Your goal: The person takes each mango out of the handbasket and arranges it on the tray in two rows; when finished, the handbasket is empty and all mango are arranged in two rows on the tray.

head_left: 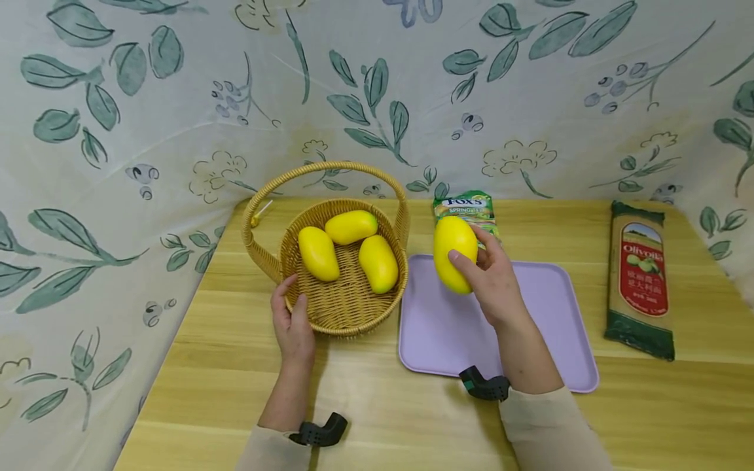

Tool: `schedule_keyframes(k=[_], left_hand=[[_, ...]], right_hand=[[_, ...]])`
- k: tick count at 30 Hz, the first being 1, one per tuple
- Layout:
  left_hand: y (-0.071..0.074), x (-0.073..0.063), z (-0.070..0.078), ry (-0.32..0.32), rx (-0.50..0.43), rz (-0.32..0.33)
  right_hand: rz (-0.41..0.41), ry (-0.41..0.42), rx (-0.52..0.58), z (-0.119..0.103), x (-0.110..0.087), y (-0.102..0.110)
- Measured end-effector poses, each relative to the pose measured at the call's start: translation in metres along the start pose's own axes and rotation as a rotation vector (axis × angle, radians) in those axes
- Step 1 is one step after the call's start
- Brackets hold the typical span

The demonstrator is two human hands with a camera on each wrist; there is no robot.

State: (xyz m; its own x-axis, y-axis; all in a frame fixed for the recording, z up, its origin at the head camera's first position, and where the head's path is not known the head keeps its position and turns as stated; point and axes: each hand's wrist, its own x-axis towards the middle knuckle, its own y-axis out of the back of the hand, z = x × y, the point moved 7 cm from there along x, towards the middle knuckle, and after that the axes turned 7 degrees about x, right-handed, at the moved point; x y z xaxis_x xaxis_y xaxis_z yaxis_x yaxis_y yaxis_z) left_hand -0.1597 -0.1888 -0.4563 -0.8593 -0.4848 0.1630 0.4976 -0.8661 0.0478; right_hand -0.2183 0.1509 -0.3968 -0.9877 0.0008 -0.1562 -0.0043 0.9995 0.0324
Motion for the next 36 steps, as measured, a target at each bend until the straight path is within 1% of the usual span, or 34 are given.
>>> schedule_keyframes(k=[5,9,18,24,28,33,36], left_hand=[[-0.001,0.0,-0.001,-0.002,-0.006,0.002],[-0.001,0.0,-0.001,0.001,-0.005,0.006],[-0.001,0.001,-0.001,0.002,0.001,-0.004],[0.0,0.001,-0.001,0.006,0.002,-0.007],[0.0,0.001,0.0,0.011,0.011,-0.005],[0.0,0.001,0.0,0.009,0.012,-0.005],[0.0,0.001,0.0,0.009,0.007,-0.003]], right_hand=[[0.066,-0.088,0.015,0.015,0.013,-0.011],[0.08,-0.111,-0.009,0.025,0.02,-0.017],[0.047,-0.141,-0.12,0.046,0.028,-0.021],[0.048,-0.129,-0.198,0.051,0.03,-0.023],[0.067,-0.129,-0.215,0.051,0.029,-0.025],[0.089,-0.144,-0.206,0.052,0.028,-0.026],[0.093,-0.131,-0.203,0.053,0.028,-0.026]])
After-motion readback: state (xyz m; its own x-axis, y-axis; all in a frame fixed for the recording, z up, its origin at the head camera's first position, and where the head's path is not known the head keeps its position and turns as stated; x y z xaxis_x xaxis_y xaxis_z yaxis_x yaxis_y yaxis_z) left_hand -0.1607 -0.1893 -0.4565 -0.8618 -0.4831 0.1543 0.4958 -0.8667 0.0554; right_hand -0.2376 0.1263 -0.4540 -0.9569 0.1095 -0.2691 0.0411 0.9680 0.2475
